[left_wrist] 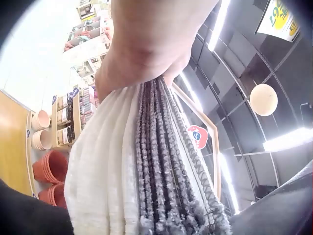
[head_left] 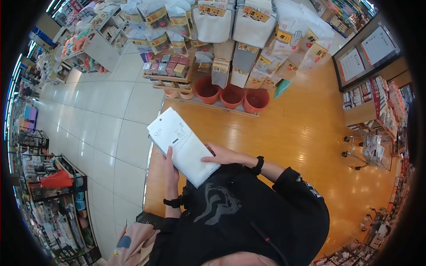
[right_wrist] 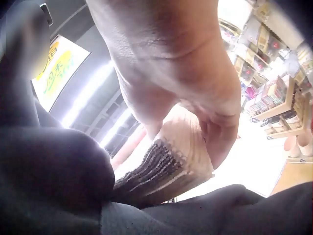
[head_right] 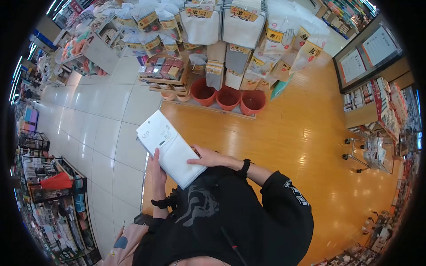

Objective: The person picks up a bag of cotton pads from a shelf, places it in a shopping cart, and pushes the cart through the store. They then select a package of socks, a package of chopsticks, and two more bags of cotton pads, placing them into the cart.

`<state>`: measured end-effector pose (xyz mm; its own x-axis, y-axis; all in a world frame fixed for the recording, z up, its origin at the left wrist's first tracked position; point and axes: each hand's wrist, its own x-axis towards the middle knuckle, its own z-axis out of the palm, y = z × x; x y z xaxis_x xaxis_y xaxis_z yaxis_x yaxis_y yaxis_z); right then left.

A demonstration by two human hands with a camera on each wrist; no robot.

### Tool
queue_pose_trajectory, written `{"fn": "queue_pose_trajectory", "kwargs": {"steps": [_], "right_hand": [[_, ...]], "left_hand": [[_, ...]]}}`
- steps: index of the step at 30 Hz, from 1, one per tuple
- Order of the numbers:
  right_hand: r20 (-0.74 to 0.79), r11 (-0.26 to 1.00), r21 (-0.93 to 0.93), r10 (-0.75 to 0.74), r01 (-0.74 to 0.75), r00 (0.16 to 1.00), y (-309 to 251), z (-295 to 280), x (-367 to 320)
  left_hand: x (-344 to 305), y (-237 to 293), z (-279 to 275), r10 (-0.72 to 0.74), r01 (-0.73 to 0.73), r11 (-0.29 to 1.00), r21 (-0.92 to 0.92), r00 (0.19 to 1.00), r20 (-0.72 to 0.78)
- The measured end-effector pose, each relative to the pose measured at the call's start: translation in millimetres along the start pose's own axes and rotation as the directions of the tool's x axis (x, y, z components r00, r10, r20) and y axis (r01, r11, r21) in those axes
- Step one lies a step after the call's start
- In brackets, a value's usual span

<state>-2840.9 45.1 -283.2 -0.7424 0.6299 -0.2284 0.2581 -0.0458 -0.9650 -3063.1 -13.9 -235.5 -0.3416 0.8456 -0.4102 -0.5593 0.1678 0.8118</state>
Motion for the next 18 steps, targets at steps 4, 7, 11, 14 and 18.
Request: {"fn": "queue_pose_trajectory", "kwargs": {"steps": [4,7,11,14,18], "right_hand": [[-0.242,0.992,0.124,0.051,-0.021,0.969,0,-2,8],[-0.41,0.984,0.156,0.139,-0.081,0.902,31,0,17],[-0.54,0.961,0.233,0.254,-0.147,0.802,15,-2,30],[-0.604,0.969,0.215,0.228,-0.12,0.764,5,-4,43],[-0.627,0.966,0.175,0.259,-0.191,0.735,-20,0,59]], "left_hand": [[64,-9,-9,-0.087,0.08,0.995,0.055,0.985,0.148],[100,-3,9,-0.141,0.149,0.989,-0.013,0.955,0.261],[145,11,28,-0.261,0.243,0.965,0.096,0.873,0.411],[175,23,39,-0.285,0.268,0.957,0.111,0.787,0.547],[198,39,40,-0.316,0.267,0.948,0.174,0.72,0.617]]}}
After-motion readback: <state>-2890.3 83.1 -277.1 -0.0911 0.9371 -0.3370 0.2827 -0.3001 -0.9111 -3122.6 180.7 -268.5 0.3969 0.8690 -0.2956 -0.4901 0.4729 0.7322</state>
